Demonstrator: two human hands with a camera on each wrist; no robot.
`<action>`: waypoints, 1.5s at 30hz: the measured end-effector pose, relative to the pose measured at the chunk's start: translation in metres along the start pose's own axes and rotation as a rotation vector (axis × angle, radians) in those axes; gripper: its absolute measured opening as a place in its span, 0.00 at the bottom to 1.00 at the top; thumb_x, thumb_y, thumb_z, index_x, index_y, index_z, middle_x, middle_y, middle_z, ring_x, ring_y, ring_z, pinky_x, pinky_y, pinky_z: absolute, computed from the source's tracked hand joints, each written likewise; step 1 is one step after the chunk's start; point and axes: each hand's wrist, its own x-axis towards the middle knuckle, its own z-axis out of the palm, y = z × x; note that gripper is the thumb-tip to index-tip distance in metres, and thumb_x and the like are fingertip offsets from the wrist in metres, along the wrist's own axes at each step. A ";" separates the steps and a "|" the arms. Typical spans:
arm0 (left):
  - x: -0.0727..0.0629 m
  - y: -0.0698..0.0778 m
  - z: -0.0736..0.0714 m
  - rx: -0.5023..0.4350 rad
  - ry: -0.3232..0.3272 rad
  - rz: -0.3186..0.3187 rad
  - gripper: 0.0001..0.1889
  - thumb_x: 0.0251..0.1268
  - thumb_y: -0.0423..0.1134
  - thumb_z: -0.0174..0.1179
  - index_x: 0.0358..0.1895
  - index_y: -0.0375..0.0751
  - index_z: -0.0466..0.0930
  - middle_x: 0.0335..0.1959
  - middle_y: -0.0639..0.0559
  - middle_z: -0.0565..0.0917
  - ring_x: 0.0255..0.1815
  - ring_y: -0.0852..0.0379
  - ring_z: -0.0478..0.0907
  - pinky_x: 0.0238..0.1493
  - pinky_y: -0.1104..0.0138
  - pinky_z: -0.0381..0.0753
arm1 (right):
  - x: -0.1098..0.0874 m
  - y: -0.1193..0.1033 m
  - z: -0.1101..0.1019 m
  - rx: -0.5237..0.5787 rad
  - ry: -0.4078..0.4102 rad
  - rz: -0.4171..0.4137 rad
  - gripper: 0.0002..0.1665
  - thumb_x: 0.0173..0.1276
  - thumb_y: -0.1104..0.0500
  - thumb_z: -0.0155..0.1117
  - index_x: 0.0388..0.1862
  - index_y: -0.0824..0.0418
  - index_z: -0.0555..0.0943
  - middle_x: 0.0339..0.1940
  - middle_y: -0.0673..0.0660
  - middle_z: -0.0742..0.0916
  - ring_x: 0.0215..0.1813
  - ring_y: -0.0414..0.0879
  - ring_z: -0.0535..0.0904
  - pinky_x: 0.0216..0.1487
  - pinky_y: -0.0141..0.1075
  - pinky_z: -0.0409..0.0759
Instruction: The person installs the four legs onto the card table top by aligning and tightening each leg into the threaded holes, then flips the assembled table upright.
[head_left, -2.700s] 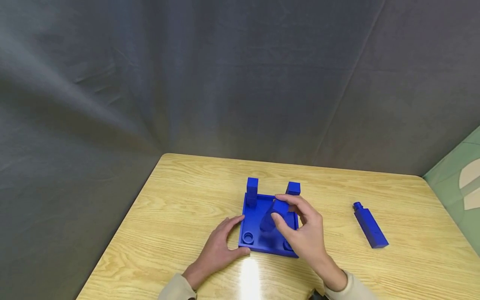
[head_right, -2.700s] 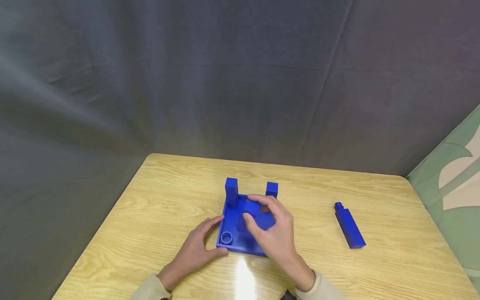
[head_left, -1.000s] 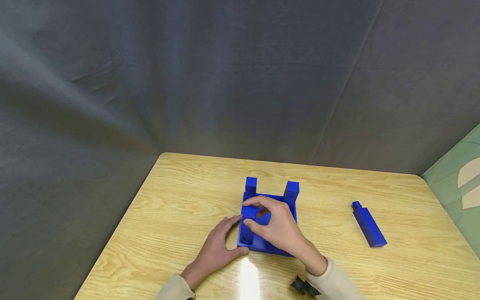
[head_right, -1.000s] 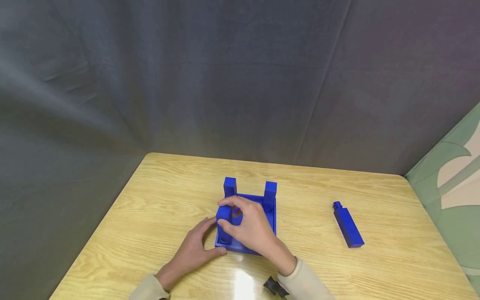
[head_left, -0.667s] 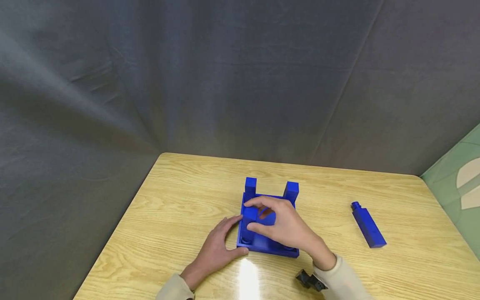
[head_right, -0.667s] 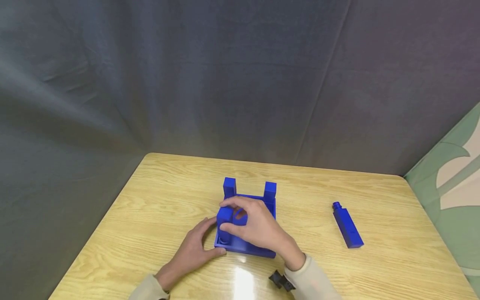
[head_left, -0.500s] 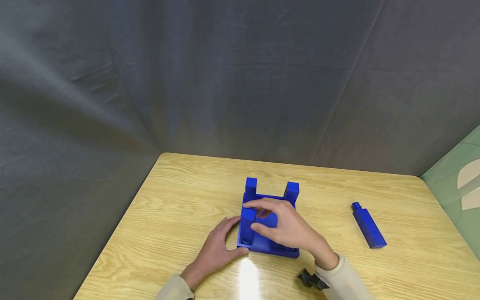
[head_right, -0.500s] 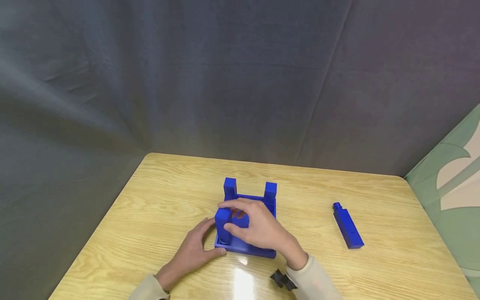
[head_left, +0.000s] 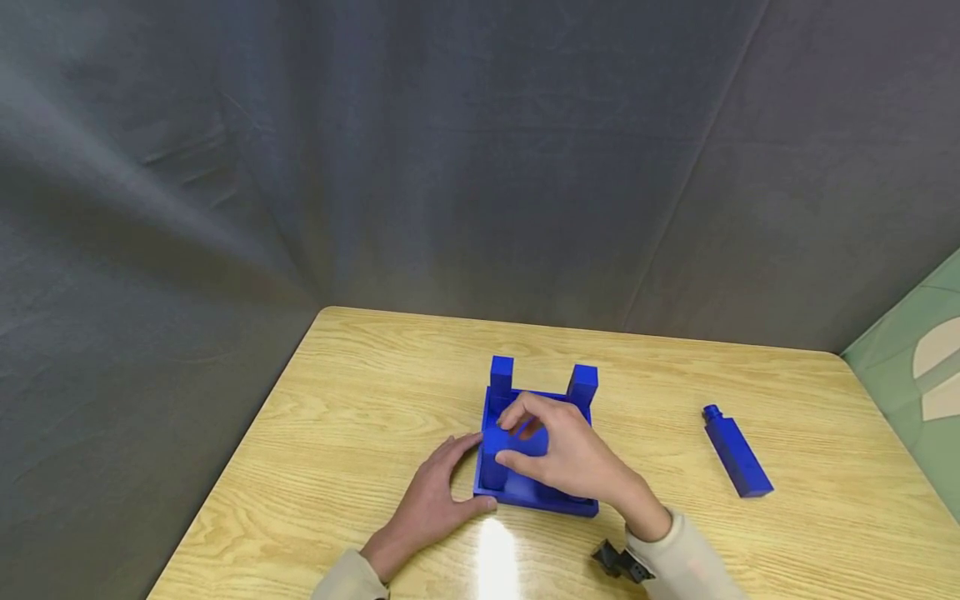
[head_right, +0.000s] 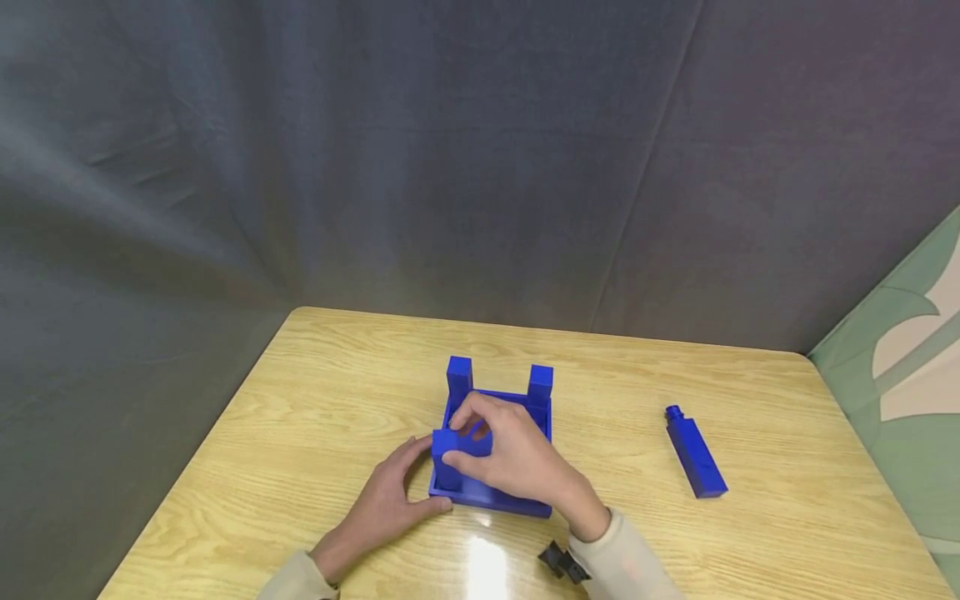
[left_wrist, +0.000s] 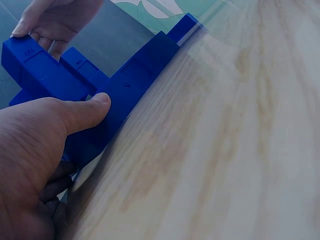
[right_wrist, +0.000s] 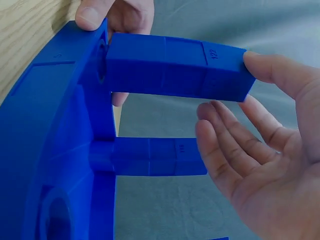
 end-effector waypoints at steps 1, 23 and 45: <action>0.000 0.000 0.000 -0.003 0.000 0.000 0.47 0.61 0.58 0.82 0.83 0.50 0.73 0.80 0.38 0.77 0.82 0.22 0.65 0.77 0.24 0.65 | 0.000 0.000 0.000 0.005 0.007 0.007 0.19 0.66 0.62 0.86 0.48 0.52 0.84 0.48 0.46 0.90 0.45 0.42 0.89 0.49 0.42 0.92; 0.000 0.002 -0.002 0.006 -0.021 -0.014 0.48 0.62 0.57 0.82 0.84 0.51 0.72 0.81 0.39 0.75 0.84 0.23 0.63 0.79 0.25 0.64 | 0.000 0.004 -0.005 -0.002 -0.178 -0.061 0.26 0.81 0.60 0.72 0.75 0.56 0.83 0.70 0.53 0.88 0.73 0.52 0.83 0.74 0.51 0.83; 0.000 0.000 -0.001 0.002 -0.020 -0.014 0.47 0.61 0.58 0.82 0.83 0.52 0.73 0.81 0.40 0.76 0.84 0.24 0.64 0.78 0.25 0.64 | -0.001 0.006 0.006 0.032 -0.119 -0.013 0.36 0.78 0.57 0.76 0.81 0.55 0.75 0.68 0.51 0.88 0.72 0.49 0.84 0.73 0.51 0.83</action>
